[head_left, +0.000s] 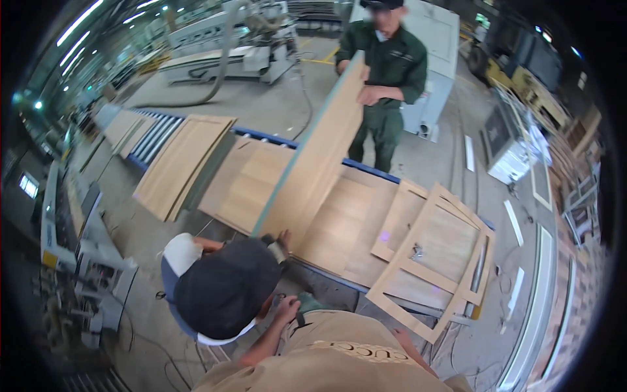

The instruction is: Sorting and moving wooden furniture panels along a production line and conveyor system.

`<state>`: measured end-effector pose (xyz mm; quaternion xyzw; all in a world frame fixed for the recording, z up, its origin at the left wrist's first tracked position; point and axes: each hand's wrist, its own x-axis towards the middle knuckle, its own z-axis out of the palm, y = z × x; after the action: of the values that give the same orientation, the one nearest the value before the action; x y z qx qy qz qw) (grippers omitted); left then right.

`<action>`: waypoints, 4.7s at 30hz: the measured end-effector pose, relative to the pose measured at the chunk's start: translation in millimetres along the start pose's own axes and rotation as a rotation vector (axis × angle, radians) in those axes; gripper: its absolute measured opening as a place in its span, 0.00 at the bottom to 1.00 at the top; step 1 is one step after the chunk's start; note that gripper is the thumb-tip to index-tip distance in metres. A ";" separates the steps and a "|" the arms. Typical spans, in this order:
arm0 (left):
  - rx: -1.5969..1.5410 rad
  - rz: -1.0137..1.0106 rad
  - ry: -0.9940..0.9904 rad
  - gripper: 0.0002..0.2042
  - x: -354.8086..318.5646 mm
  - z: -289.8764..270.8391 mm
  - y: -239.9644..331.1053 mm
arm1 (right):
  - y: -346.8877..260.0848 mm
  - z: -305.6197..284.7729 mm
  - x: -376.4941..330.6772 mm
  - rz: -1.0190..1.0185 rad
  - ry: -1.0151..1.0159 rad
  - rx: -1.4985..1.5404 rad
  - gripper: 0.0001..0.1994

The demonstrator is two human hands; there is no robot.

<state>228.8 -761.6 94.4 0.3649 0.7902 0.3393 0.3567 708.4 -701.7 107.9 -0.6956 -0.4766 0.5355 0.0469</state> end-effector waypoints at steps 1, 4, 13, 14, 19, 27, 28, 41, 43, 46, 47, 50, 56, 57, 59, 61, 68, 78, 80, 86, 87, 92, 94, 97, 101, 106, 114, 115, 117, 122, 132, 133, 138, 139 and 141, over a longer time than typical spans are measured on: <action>-0.005 0.021 -0.033 0.15 6.2 3.8 -14.0 | -2.2 -5.0 -1.6 0.015 0.034 0.014 0.19; 0.059 0.076 -0.050 0.15 26.6 11.6 -38.7 | 16.6 -5.7 9.3 -0.050 -0.039 0.006 0.20; 0.100 -0.262 -0.010 0.15 1.8 -6.2 -61.8 | 46.5 4.6 -1.0 -0.003 -0.003 0.166 0.17; 0.140 -0.278 -0.012 0.16 -1.8 -7.2 -62.1 | 53.8 5.1 -3.7 -0.073 0.005 0.106 0.17; 0.179 -0.362 -0.059 0.16 -0.7 -6.2 -62.1 | 54.4 10.6 -17.2 0.061 0.032 0.149 0.16; 0.081 -0.448 -0.097 0.15 26.8 3.6 -64.8 | 68.1 16.1 -11.7 0.159 0.117 0.326 0.15; 0.083 -0.449 -0.094 0.15 29.1 4.2 -68.4 | 62.9 16.3 -11.9 0.159 0.113 0.326 0.15; 0.111 -0.440 -0.101 0.16 11.9 4.3 -57.1 | 59.6 12.1 -11.0 0.210 0.103 0.408 0.17; 0.121 -0.462 -0.108 0.16 9.8 1.7 -52.4 | 62.6 13.5 -14.6 0.229 0.088 0.393 0.19; 0.134 -0.451 -0.110 0.15 7.9 -0.3 -52.3 | 69.1 14.6 -19.1 0.233 0.112 0.398 0.19; 0.147 -0.436 -0.105 0.15 7.7 -0.9 -55.0 | 69.0 13.7 -20.6 0.234 0.103 0.384 0.19; 0.155 -0.440 -0.108 0.15 13.8 -0.4 -67.6 | 66.4 13.5 -24.2 0.227 0.105 0.377 0.19; 0.111 -0.433 -0.129 0.15 23.0 2.7 -70.9 | 52.2 11.4 -30.9 0.190 0.164 0.390 0.11; 0.085 -0.452 -0.127 0.14 24.6 3.1 -71.5 | 47.8 10.0 -32.3 0.192 0.160 0.363 0.11; 0.095 -0.448 -0.132 0.14 27.2 3.8 -70.5 | 43.1 9.2 -33.2 0.184 0.166 0.350 0.12; 0.105 -0.442 -0.139 0.14 27.7 4.0 -68.0 | 43.4 8.3 -32.6 0.177 0.174 0.338 0.12; 0.085 -0.360 -0.162 0.11 29.6 2.2 -73.1 | 64.0 15.2 -20.6 0.217 0.141 0.330 0.17; 0.044 -0.425 -0.166 0.15 33.1 1.1 -81.3 | 68.7 26.8 -10.5 0.186 0.152 0.341 0.15; 0.065 -0.420 -0.166 0.15 34.7 -1.3 -73.5 | 70.0 29.9 -7.5 0.187 0.144 0.366 0.15; 0.113 -0.400 -0.187 0.15 40.5 -8.1 -52.8 | 88.5 45.7 -3.3 0.185 0.167 0.460 0.17; 0.097 -0.399 -0.195 0.14 42.2 -8.8 -52.5 | 87.7 46.8 -3.6 0.190 0.176 0.439 0.17; 0.088 -0.361 -0.228 0.11 46.3 -11.6 -68.6 | 82.1 47.0 -9.9 0.134 0.159 0.414 0.19; 0.074 -0.324 -0.254 0.09 46.3 -10.5 -72.4 | 89.7 47.3 -9.9 0.124 0.169 0.410 0.19; 0.060 -0.367 -0.270 0.09 47.3 -7.2 -68.3 | 102.6 46.0 -9.6 -0.064 0.165 0.149 0.19; 0.125 -0.422 -0.238 0.16 49.7 -14.8 -82.8 | 70.5 41.9 -7.9 0.139 0.136 0.359 0.18; 0.057 -0.468 -0.282 0.16 45.7 -16.1 -64.8 | 81.1 43.2 -12.2 0.191 0.167 0.419 0.18; 0.117 -0.371 -0.221 0.15 39.8 -16.9 -85.8 | 84.0 43.3 -4.4 0.234 0.092 0.424 0.13; 0.094 -0.380 -0.236 0.15 38.6 -17.7 -84.2 | 82.9 42.5 -5.6 0.229 0.094 0.426 0.13; 0.070 -0.387 -0.247 0.15 35.8 -19.0 -75.6 | 76.6 42.1 -9.1 0.226 0.176 0.474 0.16; -0.017 -0.439 -0.246 0.14 33.2 -20.8 -61.9 | 79.1 42.2 -8.1 0.230 0.180 0.488 0.16; 0.039 -0.407 -0.296 0.10 23.6 -27.3 -42.2 | 90.6 50.6 -13.6 0.220 0.178 0.442 0.17; 0.051 -0.420 -0.298 0.10 22.2 -27.2 -40.0 | 93.3 50.3 -14.0 0.221 0.180 0.441 0.17; 0.061 -0.408 -0.298 0.10 18.1 -28.0 -42.5 | 82.4 46.0 -24.3 0.249 0.150 0.519 0.12; 0.102 -0.383 -0.305 0.11 18.3 -28.5 -42.1 | 80.6 44.3 -25.7 0.251 0.150 0.516 0.12; 0.128 -0.363 -0.314 0.11 19.1 -28.8 -28.4 | 77.4 37.4 -24.3 0.133 0.226 0.496 0.13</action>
<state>186.8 -768.2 80.6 0.2871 0.7976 0.1580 0.5064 727.0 -777.6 64.5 -0.7478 -0.2763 0.5568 0.2332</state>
